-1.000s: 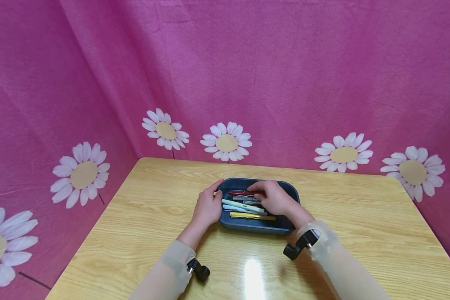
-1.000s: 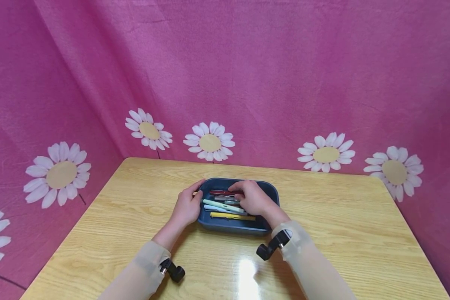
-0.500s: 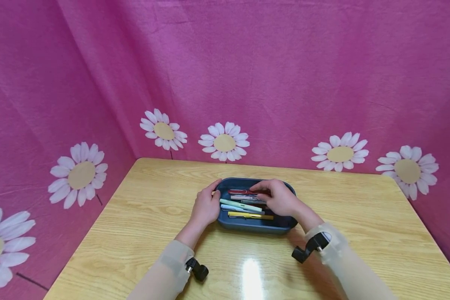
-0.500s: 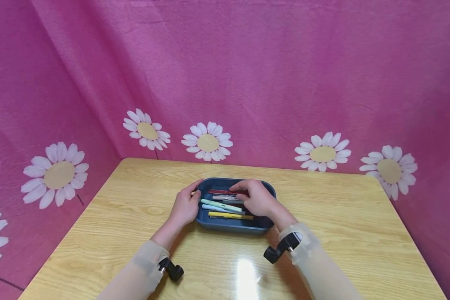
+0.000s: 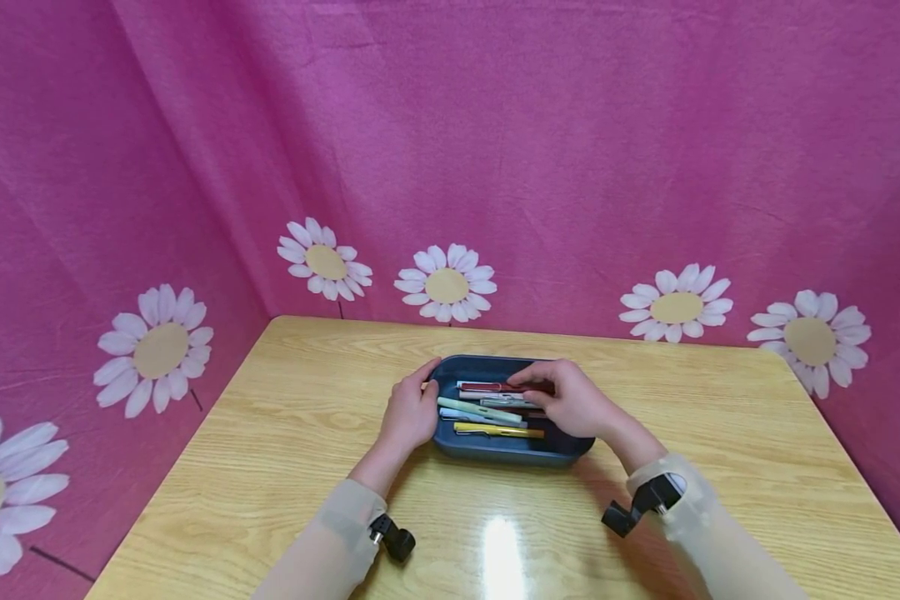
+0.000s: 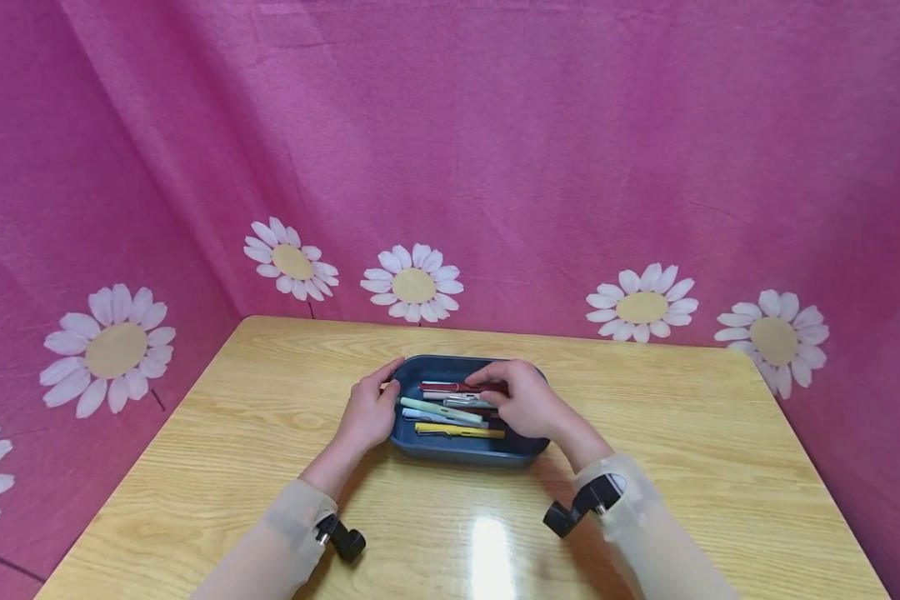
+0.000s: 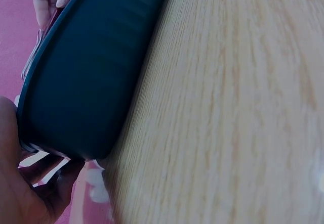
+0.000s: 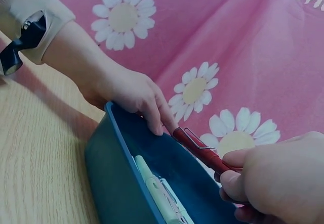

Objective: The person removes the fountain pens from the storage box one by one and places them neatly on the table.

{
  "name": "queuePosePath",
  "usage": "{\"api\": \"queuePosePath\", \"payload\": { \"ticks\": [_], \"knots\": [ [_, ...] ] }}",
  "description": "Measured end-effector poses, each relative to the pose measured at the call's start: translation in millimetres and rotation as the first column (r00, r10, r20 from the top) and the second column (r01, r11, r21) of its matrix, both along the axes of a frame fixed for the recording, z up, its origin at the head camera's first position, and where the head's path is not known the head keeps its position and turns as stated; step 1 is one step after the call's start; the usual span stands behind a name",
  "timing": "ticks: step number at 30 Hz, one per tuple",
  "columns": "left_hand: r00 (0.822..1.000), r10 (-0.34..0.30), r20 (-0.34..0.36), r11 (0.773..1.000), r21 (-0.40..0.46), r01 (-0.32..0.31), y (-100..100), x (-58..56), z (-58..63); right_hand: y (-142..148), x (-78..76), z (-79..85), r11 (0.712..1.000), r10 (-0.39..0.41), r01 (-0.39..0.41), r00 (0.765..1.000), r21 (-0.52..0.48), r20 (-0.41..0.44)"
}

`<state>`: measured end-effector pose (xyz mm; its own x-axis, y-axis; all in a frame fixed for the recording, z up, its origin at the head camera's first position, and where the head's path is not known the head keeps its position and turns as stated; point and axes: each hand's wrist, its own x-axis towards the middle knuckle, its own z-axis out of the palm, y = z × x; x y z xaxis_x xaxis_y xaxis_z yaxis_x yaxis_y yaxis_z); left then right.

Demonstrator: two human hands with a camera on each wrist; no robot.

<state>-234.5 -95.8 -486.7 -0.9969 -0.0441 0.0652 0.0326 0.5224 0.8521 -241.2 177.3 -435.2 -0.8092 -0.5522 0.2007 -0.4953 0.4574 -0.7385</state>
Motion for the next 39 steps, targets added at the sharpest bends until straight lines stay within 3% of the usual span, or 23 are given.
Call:
{"api": "queuePosePath", "payload": {
  "ticks": [15,39],
  "knots": [
    [1.000,0.003,-0.007,1.000,-0.010,-0.003,0,-1.8,-1.4,21,15.0,10.9,1.000,-0.024,0.024,1.000,-0.001,-0.001],
    [1.000,0.009,0.003,1.000,-0.005,-0.009,2,0.3,0.2,59,34.5,12.8,0.996,-0.083,0.083,0.996,-0.016,-0.043]
  ]
}}
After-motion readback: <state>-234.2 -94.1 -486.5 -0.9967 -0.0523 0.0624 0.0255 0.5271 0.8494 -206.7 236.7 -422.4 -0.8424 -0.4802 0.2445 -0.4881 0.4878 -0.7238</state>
